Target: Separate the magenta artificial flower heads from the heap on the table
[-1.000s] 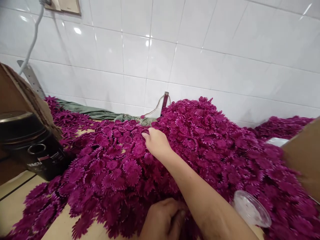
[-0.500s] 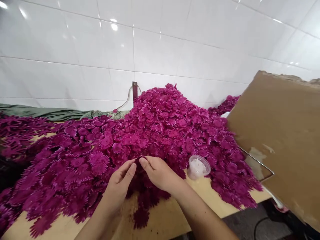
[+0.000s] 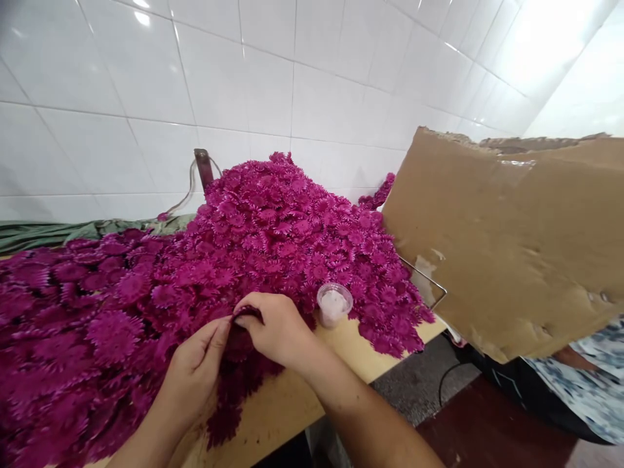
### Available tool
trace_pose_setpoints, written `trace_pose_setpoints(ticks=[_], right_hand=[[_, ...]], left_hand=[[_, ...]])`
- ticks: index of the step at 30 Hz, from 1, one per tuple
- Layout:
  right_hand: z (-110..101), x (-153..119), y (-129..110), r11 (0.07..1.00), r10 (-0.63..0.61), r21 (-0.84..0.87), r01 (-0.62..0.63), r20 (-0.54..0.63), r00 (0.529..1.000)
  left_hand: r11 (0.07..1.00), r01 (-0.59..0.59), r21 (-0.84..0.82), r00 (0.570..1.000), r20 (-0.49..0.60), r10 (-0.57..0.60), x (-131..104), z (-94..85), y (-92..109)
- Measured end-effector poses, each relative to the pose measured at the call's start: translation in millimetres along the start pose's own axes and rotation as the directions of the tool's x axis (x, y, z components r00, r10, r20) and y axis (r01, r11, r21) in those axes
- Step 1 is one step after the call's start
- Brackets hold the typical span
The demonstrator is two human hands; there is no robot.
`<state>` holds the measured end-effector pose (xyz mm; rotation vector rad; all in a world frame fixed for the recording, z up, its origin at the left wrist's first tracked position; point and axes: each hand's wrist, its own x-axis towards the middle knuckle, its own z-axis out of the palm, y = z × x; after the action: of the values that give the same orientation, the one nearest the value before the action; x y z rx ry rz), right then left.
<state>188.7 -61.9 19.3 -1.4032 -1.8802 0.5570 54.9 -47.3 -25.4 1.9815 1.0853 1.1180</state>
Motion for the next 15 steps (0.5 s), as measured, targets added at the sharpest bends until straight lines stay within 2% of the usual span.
trace_pose_setpoints(ticks=[2,4,5,7,8,10,12,15], right_hand=[[-19.0,-6.0,4.8,0.997,0.039,-0.059,-0.043,-0.077,0.996],[-46.8,-13.3,15.2,0.973,0.077,-0.194,-0.125,-0.238,0.968],[-61.5,-17.0,22.2,0.946,0.099,-0.271,-0.176,-0.273,0.957],[-86.3,-23.1,38.0,0.882,0.179,-0.407,-0.236,-0.174,0.968],[-94.4,-25.2,45.8,0.826,0.222,-0.489,-0.281,-0.175,0.959],[-100.3,-27.0,59.3,0.707,0.315,-0.609,-0.36,-0.185,0.931],[-95.7,-25.7,68.9,0.618,0.38,-0.678,-0.399,-0.187,0.906],[-85.0,-21.5,75.9,0.598,0.414,-0.705,-0.381,-0.135,0.9]], left_hand=[[0.999,-0.029,0.044,0.998,0.049,0.027,-2.2,-0.8,3.9],[0.996,-0.028,0.082,0.998,0.059,0.024,-3.8,-2.5,3.7],[0.995,-0.015,0.094,0.999,0.05,0.01,-4.4,-3.2,2.1],[0.994,0.011,0.106,0.999,0.037,-0.015,-5.6,-3.6,-2.5],[0.994,0.016,0.109,0.999,0.039,-0.021,-6.1,-3.2,-4.8],[0.994,0.006,0.109,0.998,0.056,-0.012,-7.4,-1.7,-8.1],[0.994,-0.014,0.107,0.997,0.078,0.006,-8.5,-0.5,-10.1],[0.994,-0.019,0.106,0.997,0.082,0.011,-9.5,-1.2,-12.5]])
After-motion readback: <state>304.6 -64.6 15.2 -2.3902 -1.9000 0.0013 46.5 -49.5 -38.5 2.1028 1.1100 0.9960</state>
